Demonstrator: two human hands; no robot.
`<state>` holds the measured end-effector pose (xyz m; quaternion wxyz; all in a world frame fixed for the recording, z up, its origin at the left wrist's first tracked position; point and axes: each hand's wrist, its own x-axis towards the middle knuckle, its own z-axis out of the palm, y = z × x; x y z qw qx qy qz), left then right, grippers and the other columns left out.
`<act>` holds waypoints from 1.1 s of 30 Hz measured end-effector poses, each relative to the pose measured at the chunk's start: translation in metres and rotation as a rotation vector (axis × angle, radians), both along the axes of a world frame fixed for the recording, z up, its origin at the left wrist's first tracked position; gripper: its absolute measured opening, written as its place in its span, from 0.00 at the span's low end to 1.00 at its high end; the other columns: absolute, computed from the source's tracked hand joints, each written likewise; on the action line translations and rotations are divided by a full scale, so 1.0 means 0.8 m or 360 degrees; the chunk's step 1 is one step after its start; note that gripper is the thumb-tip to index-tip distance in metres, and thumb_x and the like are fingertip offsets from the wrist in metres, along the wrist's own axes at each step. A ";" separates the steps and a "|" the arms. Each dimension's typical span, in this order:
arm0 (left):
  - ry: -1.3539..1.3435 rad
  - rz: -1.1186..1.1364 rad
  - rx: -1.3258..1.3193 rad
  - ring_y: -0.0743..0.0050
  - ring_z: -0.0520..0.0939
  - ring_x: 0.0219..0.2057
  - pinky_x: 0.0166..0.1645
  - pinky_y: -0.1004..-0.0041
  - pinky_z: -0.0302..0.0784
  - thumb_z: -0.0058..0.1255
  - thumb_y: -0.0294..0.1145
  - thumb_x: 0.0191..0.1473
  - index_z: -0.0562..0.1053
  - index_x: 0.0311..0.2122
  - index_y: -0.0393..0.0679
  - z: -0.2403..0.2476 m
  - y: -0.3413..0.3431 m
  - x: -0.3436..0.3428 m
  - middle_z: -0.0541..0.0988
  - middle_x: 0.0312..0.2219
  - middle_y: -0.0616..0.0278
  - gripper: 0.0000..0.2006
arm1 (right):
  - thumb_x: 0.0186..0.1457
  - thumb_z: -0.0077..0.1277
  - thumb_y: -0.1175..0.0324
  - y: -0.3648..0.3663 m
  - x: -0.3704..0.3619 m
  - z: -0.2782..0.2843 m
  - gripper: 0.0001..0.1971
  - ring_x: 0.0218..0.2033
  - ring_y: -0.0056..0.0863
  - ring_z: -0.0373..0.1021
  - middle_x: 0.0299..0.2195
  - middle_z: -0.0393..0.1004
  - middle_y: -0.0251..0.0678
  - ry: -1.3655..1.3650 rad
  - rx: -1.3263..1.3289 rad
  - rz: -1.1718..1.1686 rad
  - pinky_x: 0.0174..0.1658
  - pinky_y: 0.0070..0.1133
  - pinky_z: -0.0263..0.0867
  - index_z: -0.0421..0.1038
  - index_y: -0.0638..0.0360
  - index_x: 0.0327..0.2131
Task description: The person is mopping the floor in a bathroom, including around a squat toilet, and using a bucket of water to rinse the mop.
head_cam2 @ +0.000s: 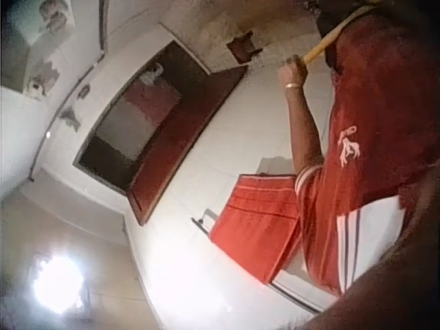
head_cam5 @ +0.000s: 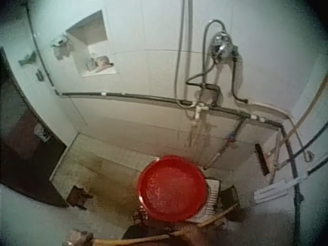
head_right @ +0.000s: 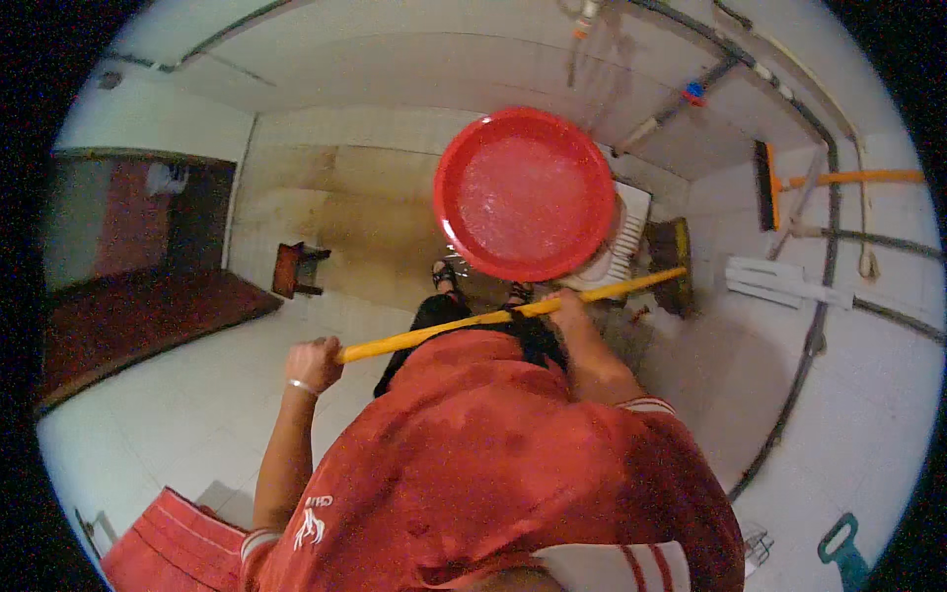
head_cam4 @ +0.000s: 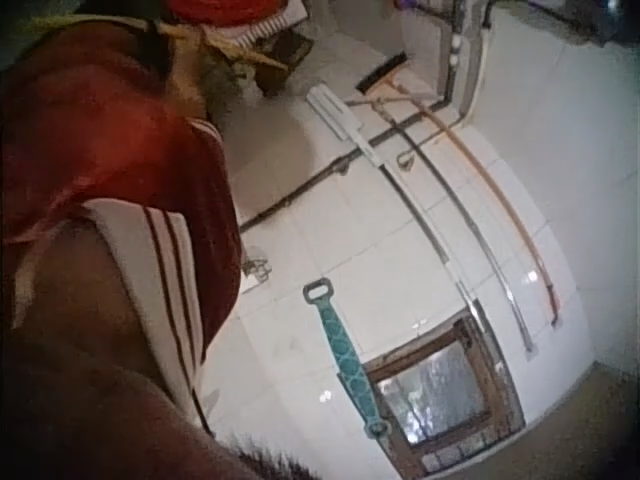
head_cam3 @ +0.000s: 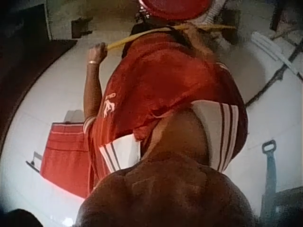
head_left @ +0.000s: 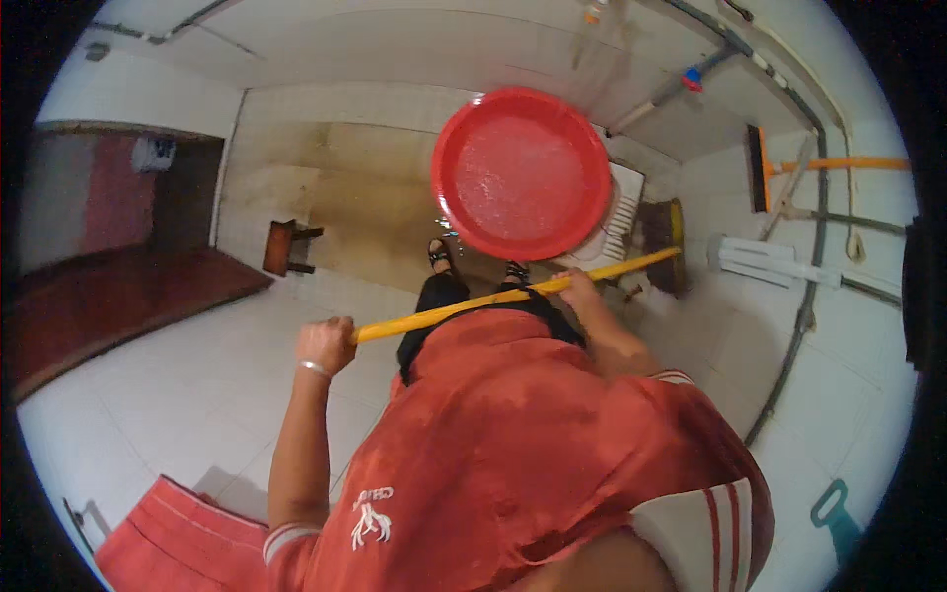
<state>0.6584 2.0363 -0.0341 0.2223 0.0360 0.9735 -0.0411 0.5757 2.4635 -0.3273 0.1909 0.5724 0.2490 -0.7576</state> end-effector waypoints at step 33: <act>0.0044 -0.0204 0.0078 0.58 0.77 0.23 0.28 0.61 0.72 0.54 0.35 0.33 0.71 0.24 0.49 -0.015 -0.229 -0.091 0.76 0.21 0.59 0.09 | 0.49 0.42 0.70 -0.156 0.003 0.063 0.04 0.25 0.30 0.65 0.24 0.67 0.38 0.0245 -0.0013 0.0759 0.34 0.24 0.66 0.65 0.59 0.27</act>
